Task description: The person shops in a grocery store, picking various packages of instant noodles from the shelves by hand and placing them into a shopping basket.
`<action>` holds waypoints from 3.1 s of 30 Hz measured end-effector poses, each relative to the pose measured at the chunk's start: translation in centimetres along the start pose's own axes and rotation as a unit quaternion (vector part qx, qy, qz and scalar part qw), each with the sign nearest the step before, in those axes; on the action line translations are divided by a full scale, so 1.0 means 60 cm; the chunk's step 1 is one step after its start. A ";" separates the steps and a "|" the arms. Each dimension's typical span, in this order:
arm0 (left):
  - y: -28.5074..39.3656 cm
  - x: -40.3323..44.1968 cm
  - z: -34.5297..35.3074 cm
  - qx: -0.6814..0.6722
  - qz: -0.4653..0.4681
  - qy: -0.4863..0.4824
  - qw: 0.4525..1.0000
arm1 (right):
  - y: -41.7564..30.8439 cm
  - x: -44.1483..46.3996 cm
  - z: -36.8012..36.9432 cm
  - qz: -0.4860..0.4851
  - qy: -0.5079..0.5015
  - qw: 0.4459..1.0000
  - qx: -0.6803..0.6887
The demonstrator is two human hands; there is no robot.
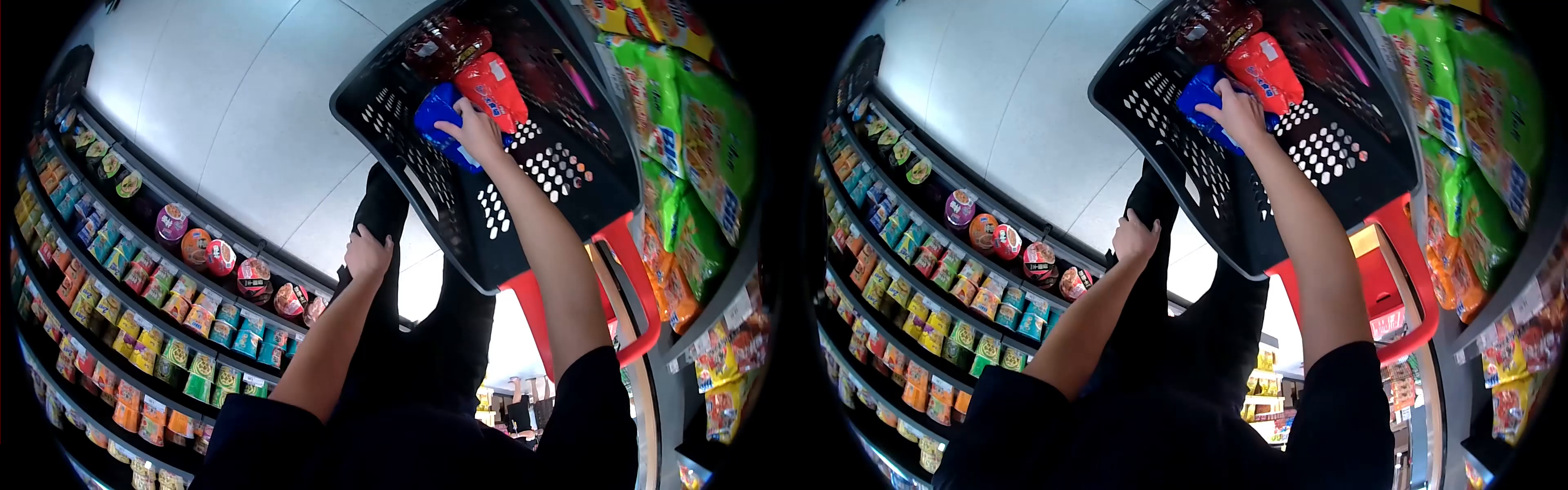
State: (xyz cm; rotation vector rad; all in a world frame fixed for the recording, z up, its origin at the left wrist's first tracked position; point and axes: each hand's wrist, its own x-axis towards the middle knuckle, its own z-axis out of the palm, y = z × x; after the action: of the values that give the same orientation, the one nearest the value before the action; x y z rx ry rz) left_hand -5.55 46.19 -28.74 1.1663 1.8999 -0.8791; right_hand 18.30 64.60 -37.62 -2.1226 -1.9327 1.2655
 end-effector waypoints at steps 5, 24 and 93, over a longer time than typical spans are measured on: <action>-0.003 0.006 0.006 0.011 0.001 0.015 1.000 | 0.022 0.100 0.111 -0.048 0.021 0.992 0.115; -0.009 0.022 0.030 0.002 -0.006 0.009 1.000 | 0.057 0.183 0.265 -0.214 0.016 0.966 -0.147; 0.151 -0.224 -0.575 -0.184 0.396 0.341 0.833 | 0.162 -0.572 -0.230 0.246 -0.148 0.950 -0.122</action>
State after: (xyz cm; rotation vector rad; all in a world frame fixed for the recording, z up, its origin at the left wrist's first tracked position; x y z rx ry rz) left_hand -0.73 72.56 -1.60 1.9385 1.6778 0.4047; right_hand 36.87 40.40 -14.54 -2.8188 -1.7955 1.5664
